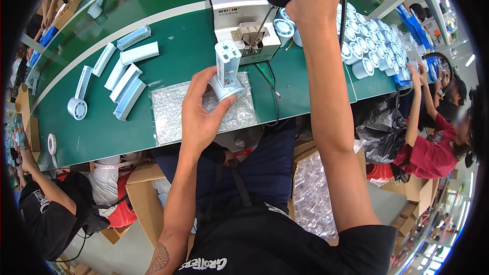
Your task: Assembling components of small portable fans and using an electric screwdriver to secure them.
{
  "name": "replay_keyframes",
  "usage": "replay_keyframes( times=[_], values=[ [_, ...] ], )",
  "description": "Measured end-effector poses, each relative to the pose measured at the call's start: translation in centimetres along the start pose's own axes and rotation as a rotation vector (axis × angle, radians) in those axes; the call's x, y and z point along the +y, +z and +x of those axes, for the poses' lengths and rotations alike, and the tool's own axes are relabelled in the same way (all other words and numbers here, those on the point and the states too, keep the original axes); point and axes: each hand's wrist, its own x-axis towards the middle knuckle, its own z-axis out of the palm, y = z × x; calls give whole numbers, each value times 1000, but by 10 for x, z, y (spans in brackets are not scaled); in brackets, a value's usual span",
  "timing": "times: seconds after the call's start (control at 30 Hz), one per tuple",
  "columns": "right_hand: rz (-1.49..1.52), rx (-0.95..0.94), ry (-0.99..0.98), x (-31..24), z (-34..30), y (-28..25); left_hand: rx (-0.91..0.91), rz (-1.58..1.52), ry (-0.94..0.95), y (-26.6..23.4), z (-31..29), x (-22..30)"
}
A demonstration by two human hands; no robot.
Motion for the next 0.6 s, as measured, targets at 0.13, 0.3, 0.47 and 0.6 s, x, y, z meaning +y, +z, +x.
replay_keyframes(
  times=[0.13, 0.3, 0.47, 0.6],
  values=[
    [-31, -193, -317, 1, 1, -6, 5, 8, 13, -2, 0, -1],
    [1231, -306, 133, -30, -28, 4, -17, 50, 38, 1, 2, 0],
    [1117, -254, 122, -18, -33, 19, -15, 70, 50, -1, 2, 0],
    [992, -227, 114, -14, -34, 21, -13, 28, 37, 1, 1, -1]
  ],
)
